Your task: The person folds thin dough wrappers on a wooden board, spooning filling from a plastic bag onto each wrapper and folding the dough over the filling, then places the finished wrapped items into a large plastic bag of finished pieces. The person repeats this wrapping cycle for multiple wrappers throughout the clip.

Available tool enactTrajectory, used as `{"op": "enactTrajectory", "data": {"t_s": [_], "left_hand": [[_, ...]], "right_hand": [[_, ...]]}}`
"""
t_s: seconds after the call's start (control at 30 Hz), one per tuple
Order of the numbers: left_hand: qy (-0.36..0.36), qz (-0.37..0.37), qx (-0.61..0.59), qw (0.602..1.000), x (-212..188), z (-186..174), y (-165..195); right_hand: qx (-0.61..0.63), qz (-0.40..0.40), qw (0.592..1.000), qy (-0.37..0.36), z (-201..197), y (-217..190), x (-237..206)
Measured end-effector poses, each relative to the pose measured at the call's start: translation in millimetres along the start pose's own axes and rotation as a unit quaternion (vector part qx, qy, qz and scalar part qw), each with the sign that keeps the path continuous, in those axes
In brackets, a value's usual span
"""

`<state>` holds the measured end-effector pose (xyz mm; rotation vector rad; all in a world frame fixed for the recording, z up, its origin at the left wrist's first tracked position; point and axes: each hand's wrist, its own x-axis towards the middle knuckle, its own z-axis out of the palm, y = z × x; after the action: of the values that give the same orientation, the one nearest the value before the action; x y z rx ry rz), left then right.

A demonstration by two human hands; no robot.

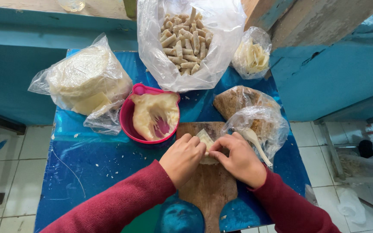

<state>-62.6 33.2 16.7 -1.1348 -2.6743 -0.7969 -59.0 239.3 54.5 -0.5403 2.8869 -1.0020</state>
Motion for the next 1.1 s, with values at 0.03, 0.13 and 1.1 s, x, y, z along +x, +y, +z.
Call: {"op": "enactTrajectory", "data": {"t_s": [0.03,0.13,1.1], "left_hand": [[0.006,0.000,-0.004,1.000,0.3,0.1,0.2],[0.010,-0.009,-0.021,1.000,0.1,-0.9,-1.1],[0.074,0.024,0.067,0.995,3.0,-3.2,-1.0]], "right_hand": [[0.001,-0.025,1.000,0.010,-0.7,-0.2,-0.4],[-0.015,-0.080,0.996,0.029,-1.1,-4.3,-4.3],[-0.156,-0.123,0.976,0.085,6.0,-17.4,-8.6]]}}
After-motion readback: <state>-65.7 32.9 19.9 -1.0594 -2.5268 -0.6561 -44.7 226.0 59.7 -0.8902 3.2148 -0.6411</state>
